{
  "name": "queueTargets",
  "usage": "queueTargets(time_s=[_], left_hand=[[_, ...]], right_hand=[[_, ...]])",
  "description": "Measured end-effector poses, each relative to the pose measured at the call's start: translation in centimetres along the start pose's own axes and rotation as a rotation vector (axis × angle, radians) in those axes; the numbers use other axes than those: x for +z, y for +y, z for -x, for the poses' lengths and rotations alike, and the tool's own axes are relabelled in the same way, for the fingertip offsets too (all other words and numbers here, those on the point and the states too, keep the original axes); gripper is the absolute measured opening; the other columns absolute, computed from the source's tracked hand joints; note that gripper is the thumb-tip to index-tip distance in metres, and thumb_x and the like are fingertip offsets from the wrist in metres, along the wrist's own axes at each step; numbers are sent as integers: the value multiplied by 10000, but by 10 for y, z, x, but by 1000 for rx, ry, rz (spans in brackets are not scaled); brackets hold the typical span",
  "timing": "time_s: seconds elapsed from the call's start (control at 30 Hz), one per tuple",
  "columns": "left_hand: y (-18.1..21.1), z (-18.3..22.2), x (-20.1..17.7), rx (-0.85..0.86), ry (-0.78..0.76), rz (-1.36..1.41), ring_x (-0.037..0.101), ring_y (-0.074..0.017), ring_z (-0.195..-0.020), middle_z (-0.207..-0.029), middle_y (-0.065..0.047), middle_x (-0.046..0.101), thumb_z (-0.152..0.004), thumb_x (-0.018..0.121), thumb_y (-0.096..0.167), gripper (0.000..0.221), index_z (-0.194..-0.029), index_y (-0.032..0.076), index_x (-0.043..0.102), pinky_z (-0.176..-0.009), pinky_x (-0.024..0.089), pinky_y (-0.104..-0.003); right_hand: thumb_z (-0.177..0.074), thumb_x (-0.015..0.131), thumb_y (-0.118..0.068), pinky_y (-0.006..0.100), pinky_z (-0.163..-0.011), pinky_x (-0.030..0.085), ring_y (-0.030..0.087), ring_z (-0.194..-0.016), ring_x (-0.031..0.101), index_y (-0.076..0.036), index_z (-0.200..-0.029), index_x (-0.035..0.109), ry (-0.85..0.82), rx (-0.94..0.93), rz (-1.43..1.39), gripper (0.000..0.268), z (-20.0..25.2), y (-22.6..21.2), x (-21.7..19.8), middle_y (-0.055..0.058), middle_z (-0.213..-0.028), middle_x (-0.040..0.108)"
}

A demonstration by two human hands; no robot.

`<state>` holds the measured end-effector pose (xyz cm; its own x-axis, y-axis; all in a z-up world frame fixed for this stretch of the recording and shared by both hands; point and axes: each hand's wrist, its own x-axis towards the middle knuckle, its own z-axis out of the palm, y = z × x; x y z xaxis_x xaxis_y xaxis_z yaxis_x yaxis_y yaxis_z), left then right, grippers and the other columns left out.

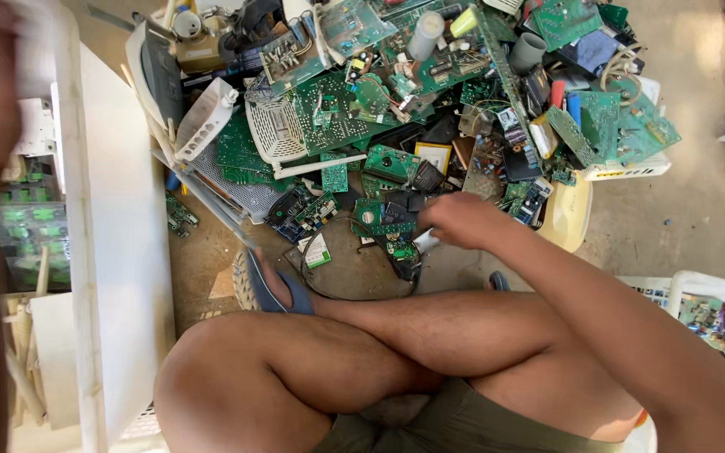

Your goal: The person sorts through a pile of electronic components on the floor, picking up individual circuit boards and modules and placing them into separate plastic baskets or containers.

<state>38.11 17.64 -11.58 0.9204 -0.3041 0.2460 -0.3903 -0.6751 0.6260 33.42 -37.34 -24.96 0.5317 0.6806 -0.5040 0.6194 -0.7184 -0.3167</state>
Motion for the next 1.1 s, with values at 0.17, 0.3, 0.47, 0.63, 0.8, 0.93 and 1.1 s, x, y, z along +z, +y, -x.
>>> queueTargets(time_s=[0.17,0.3,0.47,0.63,0.8,0.93,1.1], left_hand=[[200,-37,107,30,-339,-19,742,-302,-898,-938,-96,775,-931,746,169,191,-1114,133,788,-841,540,-420],[203,-23,229,-36,-694,-395,774,-242,-873,-851,11,791,-919,751,346,202,-1111,298,791,-837,630,-438],[172,-10,270,-229,-550,4,765,-352,-876,-911,-147,769,-1019,629,225,213,-1059,75,776,-785,636,-519],[212,-34,245,-720,-464,824,728,-408,-1093,-1192,-264,715,-1072,505,471,574,-1265,-42,674,-926,634,-502],[199,-31,261,-568,-201,1273,766,-308,-926,-1043,-207,771,-879,826,176,391,-1202,-25,731,-803,679,-394],[201,-34,243,-418,-152,1207,757,-309,-974,-1060,-225,765,-929,792,182,368,-1214,-42,724,-832,680,-444],[211,5,147,-277,146,1046,571,-53,-871,-833,32,620,-890,783,281,320,-1160,109,771,-818,757,-370]], right_hand=[[-976,692,-243,468,-764,636,335,-961,728,-68,-1237,639,44,-140,305,318,-14,16,74,111,-1241,639],[-998,682,-206,440,-676,627,278,-823,718,-64,-1128,720,56,-170,285,196,-12,12,69,96,-1119,681],[-1031,638,-219,492,-706,609,321,-779,726,-29,-1244,681,134,45,-416,289,16,1,-10,180,-1058,715],[-1003,706,-145,630,-881,590,430,-1067,714,-29,-1206,696,615,-190,-674,234,51,-22,-70,183,-1129,739],[-974,697,-10,537,-846,667,357,-1063,727,-60,-1015,759,862,-352,-301,89,61,-39,-84,88,-1230,714],[-870,809,4,429,-890,638,273,-1008,763,-99,-1073,798,1046,-388,-271,227,49,-28,-68,76,-1142,770],[-913,859,-152,309,-975,531,152,-1052,724,-39,-1335,735,874,-223,-180,455,32,5,-32,67,-1210,763]])
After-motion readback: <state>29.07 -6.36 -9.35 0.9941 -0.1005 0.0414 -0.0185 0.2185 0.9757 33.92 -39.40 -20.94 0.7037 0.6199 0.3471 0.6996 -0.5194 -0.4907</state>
